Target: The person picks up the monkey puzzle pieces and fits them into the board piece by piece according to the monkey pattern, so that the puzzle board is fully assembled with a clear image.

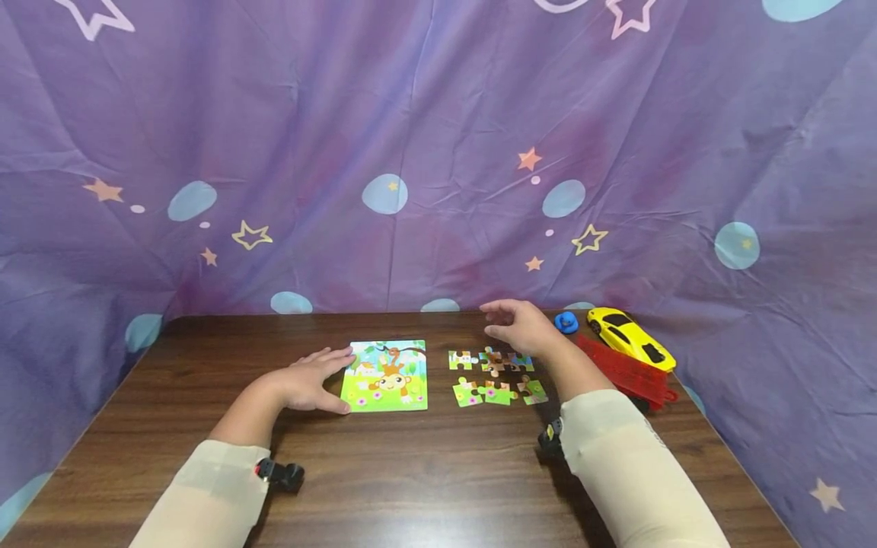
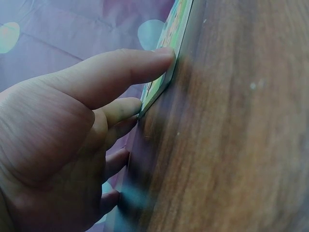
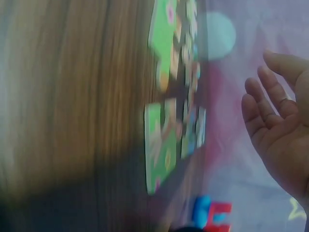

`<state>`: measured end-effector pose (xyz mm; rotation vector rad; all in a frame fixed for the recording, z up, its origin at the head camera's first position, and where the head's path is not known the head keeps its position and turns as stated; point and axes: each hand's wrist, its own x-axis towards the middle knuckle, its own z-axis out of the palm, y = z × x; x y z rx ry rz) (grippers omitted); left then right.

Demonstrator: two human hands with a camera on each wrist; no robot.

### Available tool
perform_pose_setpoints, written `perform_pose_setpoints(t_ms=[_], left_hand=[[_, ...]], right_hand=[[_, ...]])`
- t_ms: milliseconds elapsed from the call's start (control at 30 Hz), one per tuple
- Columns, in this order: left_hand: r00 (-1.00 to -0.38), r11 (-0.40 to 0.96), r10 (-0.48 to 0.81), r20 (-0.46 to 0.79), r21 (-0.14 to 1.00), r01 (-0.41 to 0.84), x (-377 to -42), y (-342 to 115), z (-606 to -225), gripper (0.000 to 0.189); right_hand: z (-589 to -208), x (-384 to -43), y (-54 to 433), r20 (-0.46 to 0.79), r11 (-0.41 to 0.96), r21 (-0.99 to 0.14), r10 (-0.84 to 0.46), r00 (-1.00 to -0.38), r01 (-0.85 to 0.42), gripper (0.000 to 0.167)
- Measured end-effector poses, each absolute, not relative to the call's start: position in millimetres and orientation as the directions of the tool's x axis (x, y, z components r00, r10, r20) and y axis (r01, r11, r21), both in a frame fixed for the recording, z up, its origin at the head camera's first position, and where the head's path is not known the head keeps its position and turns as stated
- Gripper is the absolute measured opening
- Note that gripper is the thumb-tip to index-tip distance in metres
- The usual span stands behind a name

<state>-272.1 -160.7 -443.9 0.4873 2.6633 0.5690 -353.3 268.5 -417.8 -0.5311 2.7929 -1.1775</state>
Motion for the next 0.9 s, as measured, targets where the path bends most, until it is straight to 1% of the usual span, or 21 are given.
perform_pose_setpoints(t_ms=[133, 233, 400, 533, 633, 900], left_hand=[[-0.869, 0.856, 0.405, -0.283, 0.452, 0.251, -272, -160, -445, 0.102], [-0.870, 0.855, 0.403, -0.285, 0.455, 0.247, -271, -160, -446, 0.102], [-0.871, 0.857, 0.398, -0.288, 0.456, 0.240, -270, -161, -445, 0.102], [-0.868, 0.856, 0.404, -0.290, 0.454, 0.247, -269, -160, -443, 0.101], [-0.865, 0.856, 0.407, -0.292, 0.453, 0.250, -269, -160, -443, 0.101], [-0.865, 0.850, 0.412, -0.286, 0.463, 0.251, -271, -160, -443, 0.102]], right_hand=[[-420, -357, 285, 0.066, 0.659, -0.703, -0.313, -0.947, -0.267, 0.047], [-423, -360, 295, 0.055, 0.691, -0.676, -0.300, -0.952, -0.257, 0.049], [-423, -364, 306, 0.018, 0.723, -0.643, -0.312, -0.950, -0.250, 0.052], [-425, -367, 310, 0.005, 0.735, -0.630, -0.321, -0.947, -0.252, 0.054], [-428, -370, 312, -0.002, 0.762, -0.594, -0.321, -0.947, -0.257, 0.056], [-428, -382, 308, -0.086, 0.818, -0.533, -0.308, -0.947, -0.217, 0.060]])
